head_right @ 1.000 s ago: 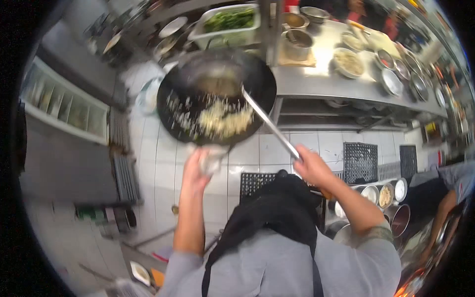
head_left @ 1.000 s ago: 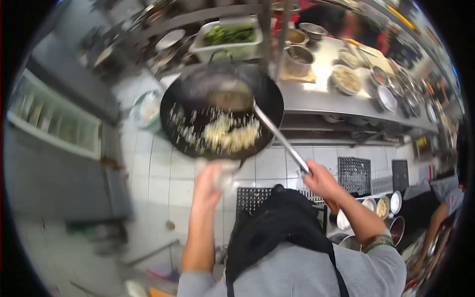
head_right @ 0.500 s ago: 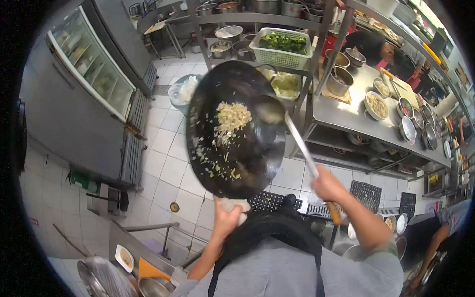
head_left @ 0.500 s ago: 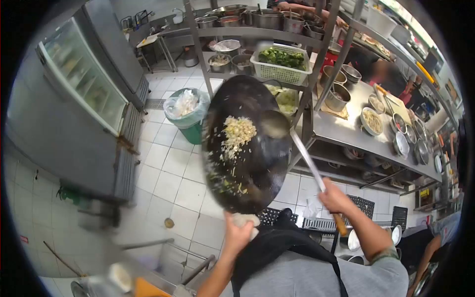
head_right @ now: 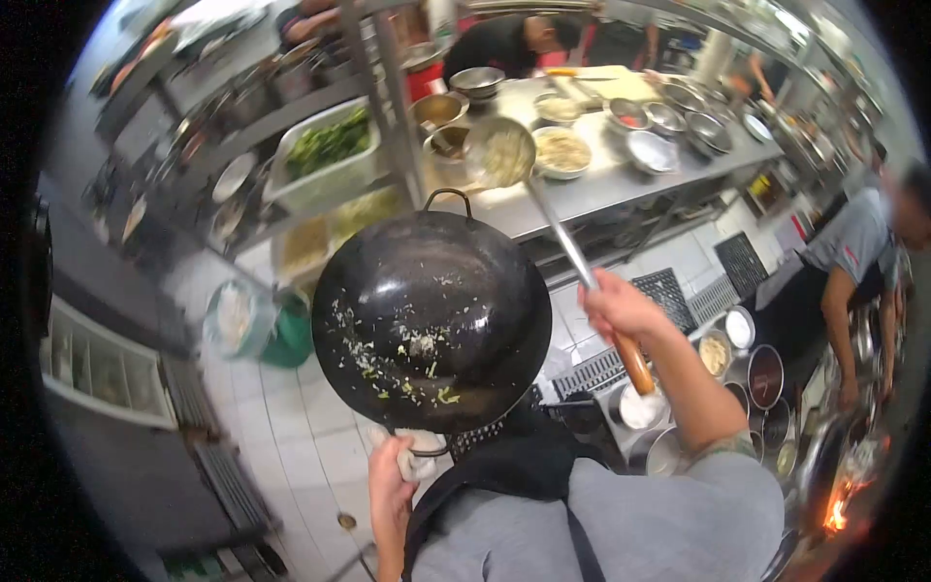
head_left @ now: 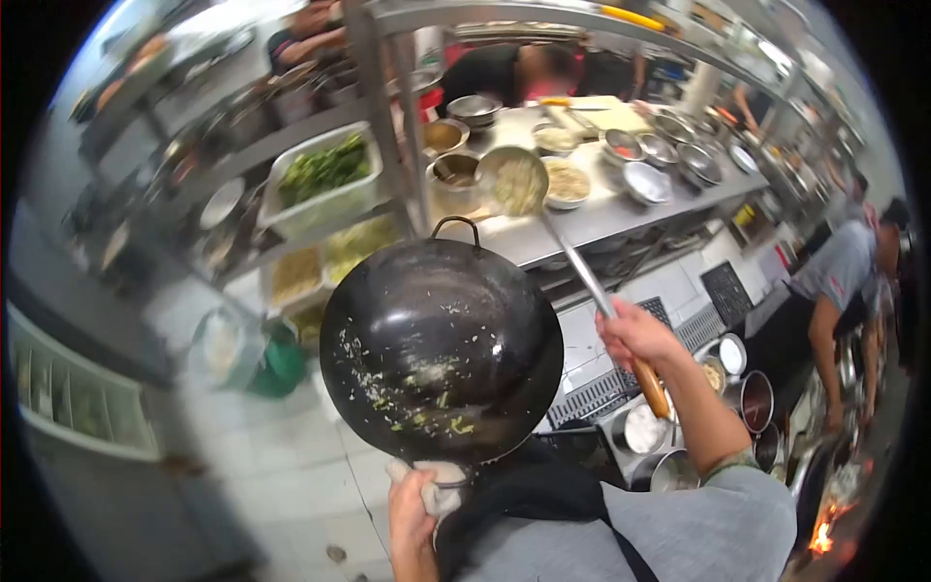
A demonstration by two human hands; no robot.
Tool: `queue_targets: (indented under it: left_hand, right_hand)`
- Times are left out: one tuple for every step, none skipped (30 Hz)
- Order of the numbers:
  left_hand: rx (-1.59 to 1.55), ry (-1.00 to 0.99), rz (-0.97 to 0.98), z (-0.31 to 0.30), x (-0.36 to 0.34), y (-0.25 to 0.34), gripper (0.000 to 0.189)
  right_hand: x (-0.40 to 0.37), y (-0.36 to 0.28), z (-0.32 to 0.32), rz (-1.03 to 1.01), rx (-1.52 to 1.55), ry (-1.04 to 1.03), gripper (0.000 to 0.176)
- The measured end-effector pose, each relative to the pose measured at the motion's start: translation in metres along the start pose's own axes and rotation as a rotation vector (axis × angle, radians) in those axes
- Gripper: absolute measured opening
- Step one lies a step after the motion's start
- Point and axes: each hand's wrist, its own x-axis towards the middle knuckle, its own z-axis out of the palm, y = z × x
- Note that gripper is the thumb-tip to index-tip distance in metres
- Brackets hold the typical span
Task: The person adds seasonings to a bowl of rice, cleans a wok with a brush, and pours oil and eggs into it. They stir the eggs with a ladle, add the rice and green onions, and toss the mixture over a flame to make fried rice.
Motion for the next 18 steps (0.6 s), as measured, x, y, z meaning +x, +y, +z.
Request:
queue_targets:
  left_hand:
    - [-0.014, -0.032, 0.005, 0.010, 0.005, 0.001, 0.019]
    - [-0.006, -0.067, -0.028, 0.024, 0.019, 0.001, 0.020]
    - [0.001, -0.092, -0.061, 0.034, 0.034, 0.000, 0.021]
    - [0.009, -0.118, -0.093, 0.045, 0.048, 0.000, 0.022]
    - [0.039, -0.137, -0.110, 0.062, 0.059, 0.000, 0.023]
    - [0.050, -0.167, -0.132, 0.074, 0.072, 0.000, 0.023]
    - [0.059, -0.190, -0.158, 0.072, 0.079, 0.000, 0.023]
    - [0.064, -0.205, -0.191, 0.087, 0.091, 0.002, 0.024]
    - [0.086, -0.250, -0.203, 0.095, 0.102, 0.003, 0.025]
    - [0.106, -0.257, -0.220, 0.101, 0.107, 0.004, 0.024]
    - [0.121, -0.265, -0.233, 0.109, 0.111, 0.007, 0.023]
    - [0.140, -0.270, -0.244, 0.114, 0.115, 0.011, 0.022]
    - [0.151, -0.294, -0.273, 0.110, 0.126, 0.010, 0.024]
    - [0.175, -0.291, -0.271, 0.113, 0.129, 0.015, 0.025]
    - [0.197, -0.289, -0.270, 0.116, 0.128, 0.019, 0.025]
    - [0.224, -0.284, -0.270, 0.117, 0.125, 0.025, 0.026]
    - [0.290, -0.291, -0.289, 0.124, 0.117, 0.035, 0.026]
    - [0.360, -0.301, -0.261, 0.124, 0.117, 0.038, 0.023]
  right_hand:
    - [0.011, -0.003, -0.016, -0.092, -0.212, 0.185, 0.013]
    - [0.042, 0.009, -0.048, -0.219, -0.529, 0.375, 0.019]
    - [0.064, 0.012, -0.070, -0.302, -0.838, 0.551, 0.023]
    - [0.087, 0.016, -0.087, -0.283, -0.862, 0.587, 0.022]
    - [0.110, 0.019, -0.103, -0.267, -0.887, 0.628, 0.022]
    - [0.127, 0.026, -0.115, -0.246, -0.911, 0.667, 0.022]
    - [0.134, 0.038, -0.111, -0.207, -0.902, 0.692, 0.023]
    - [0.151, 0.040, -0.119, -0.162, -0.896, 0.709, 0.024]
    - [0.156, 0.033, -0.115, -0.122, -0.894, 0.732, 0.025]
    - [0.154, 0.028, -0.108, -0.120, -0.889, 0.770, 0.020]
    - [0.156, 0.027, -0.110, -0.156, -0.861, 0.804, 0.020]
    - [0.158, 0.027, -0.109, -0.193, -0.828, 0.836, 0.019]
    - [0.156, 0.029, -0.108, -0.256, -0.770, 0.850, 0.020]
    - [0.143, 0.027, -0.106, -0.314, -0.713, 0.865, 0.021]
    - [0.124, 0.024, -0.102, -0.372, -0.660, 0.879, 0.021]
    - [0.094, 0.017, -0.093, -0.306, -0.306, 0.723, 0.023]
    - [0.055, 0.005, -0.078, -0.207, 0.020, 0.591, 0.020]
    - [0.025, 0.013, -0.066, -0.269, 0.318, 0.490, 0.016]
